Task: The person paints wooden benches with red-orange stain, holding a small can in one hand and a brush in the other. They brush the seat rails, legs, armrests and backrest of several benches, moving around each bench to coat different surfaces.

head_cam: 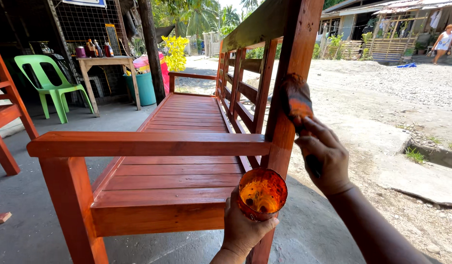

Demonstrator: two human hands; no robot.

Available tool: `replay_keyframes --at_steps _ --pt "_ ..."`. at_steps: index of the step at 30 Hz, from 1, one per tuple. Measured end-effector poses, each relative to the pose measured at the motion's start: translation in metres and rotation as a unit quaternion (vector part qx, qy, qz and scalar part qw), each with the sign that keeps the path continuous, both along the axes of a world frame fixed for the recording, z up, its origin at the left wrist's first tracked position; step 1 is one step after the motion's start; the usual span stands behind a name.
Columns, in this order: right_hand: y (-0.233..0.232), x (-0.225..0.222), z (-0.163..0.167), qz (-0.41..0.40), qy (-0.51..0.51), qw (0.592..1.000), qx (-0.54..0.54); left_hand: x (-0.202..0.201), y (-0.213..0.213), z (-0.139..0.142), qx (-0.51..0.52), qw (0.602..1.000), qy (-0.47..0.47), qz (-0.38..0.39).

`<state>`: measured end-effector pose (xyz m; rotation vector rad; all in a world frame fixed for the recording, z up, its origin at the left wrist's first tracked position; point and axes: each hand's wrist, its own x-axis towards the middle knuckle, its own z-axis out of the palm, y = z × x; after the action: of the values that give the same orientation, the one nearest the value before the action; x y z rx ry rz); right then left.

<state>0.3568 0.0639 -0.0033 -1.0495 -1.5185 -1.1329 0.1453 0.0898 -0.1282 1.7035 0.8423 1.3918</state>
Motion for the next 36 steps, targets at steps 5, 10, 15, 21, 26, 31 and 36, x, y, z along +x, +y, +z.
replay_keyframes --at_steps 5,10,15,21,26,31,36 --pt "-0.024 -0.014 -0.066 0.033 0.024 0.997 -0.063 -0.012 -0.003 -0.023 0.010 1.000 -0.014 0.005" --pt "-0.033 -0.020 -0.122 0.055 0.033 0.993 -0.101 -0.026 -0.006 -0.042 0.016 1.000 -0.001 0.023" --pt "-0.036 -0.025 -0.173 0.049 0.043 0.990 -0.126 -0.040 -0.009 -0.056 0.018 0.998 0.029 0.048" --pt "-0.047 -0.031 -0.231 0.044 0.060 0.976 -0.203 -0.052 -0.013 -0.070 -0.026 0.994 0.089 0.052" --pt "-0.048 -0.035 -0.277 0.040 0.058 0.963 -0.260 -0.056 -0.012 -0.085 -0.029 0.995 0.072 0.059" --pt "-0.048 -0.035 -0.320 0.091 0.069 0.944 -0.308 -0.064 -0.013 -0.102 -0.037 0.989 0.111 0.088" --pt "-0.059 -0.027 -0.339 0.099 0.010 0.866 -0.489 -0.065 -0.013 -0.109 -0.026 0.992 0.094 0.082"
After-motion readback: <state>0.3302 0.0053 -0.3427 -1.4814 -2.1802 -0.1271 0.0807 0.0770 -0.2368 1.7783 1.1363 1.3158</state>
